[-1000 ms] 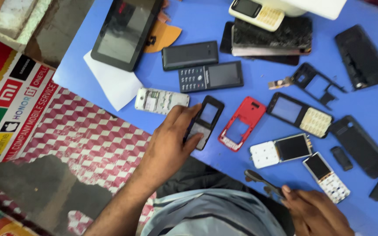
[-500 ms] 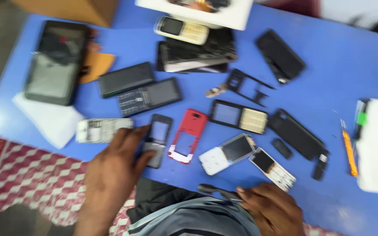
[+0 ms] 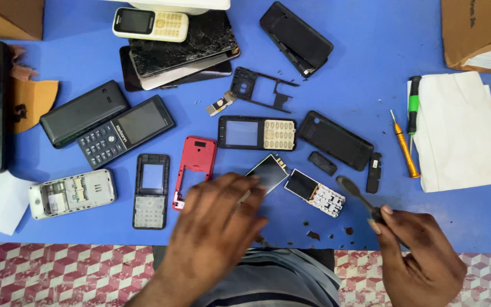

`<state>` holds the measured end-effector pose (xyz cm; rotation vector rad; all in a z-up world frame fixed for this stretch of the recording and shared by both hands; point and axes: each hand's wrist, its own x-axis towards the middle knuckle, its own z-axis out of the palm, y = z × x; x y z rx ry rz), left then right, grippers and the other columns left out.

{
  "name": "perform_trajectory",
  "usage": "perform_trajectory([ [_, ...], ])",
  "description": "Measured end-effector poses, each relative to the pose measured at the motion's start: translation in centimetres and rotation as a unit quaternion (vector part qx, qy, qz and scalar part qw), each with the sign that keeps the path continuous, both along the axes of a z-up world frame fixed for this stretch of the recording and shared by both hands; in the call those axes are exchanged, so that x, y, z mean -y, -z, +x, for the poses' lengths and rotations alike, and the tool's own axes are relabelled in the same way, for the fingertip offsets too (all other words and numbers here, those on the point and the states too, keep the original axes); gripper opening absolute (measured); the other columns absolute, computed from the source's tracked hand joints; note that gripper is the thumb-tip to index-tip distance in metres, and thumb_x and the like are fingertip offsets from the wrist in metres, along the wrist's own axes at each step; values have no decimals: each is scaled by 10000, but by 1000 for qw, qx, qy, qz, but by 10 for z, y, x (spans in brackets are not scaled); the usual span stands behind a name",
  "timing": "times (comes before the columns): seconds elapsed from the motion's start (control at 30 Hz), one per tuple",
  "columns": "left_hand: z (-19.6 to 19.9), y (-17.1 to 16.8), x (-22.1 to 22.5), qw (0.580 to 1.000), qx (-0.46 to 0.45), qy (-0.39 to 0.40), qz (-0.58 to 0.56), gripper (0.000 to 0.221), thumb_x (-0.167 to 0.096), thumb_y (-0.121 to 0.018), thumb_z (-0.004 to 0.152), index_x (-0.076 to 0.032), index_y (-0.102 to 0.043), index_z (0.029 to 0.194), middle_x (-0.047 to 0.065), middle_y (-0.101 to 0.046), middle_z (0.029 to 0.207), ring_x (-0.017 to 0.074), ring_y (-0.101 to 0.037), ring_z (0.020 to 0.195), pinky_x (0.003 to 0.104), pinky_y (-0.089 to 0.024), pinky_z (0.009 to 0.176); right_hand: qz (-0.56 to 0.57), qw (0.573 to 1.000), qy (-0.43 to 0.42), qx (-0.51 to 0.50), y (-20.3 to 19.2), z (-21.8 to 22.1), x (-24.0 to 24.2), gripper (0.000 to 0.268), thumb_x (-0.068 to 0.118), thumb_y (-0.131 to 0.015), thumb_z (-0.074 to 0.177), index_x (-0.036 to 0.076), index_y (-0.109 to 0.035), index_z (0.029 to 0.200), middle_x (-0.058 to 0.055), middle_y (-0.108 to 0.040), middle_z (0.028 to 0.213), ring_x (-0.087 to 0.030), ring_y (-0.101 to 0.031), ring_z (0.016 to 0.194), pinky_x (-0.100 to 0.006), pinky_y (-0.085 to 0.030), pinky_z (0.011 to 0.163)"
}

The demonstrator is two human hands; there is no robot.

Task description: The person uses a prying tool to separate the front bezel and screen assembly from a black mobile phone. They repeatedly pry along the edges and corners of the device to release clips, then set the phone down and pick up another unit to repeat the process.

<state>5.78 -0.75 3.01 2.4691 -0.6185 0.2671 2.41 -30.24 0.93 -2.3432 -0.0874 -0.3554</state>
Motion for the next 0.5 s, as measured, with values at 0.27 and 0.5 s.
perform_trajectory([
  [0.27, 19, 2, 44, 997, 34, 67, 33, 599, -215, -704, 938, -7, -483, 1455, 149, -560, 1468, 330, -498, 1366, 563, -376, 1115, -85, 992, 49, -81, -2, -5, 5, 291, 11, -838, 806, 43, -775, 1088, -118, -732, 915, -176, -718, 781, -287, -528, 617],
  [0.5, 21, 19, 59, 992, 51, 71, 87, 517, -173, -630, 965, -50, -520, 1455, 47, -644, 1249, 223, -572, 1242, 523, -390, 1074, -158, 987, 19, -35, 9, -20, 18, 327, 59, -850, 789, 83, -782, 1109, -87, -680, 895, -172, -678, 788, -310, -554, 672],
])
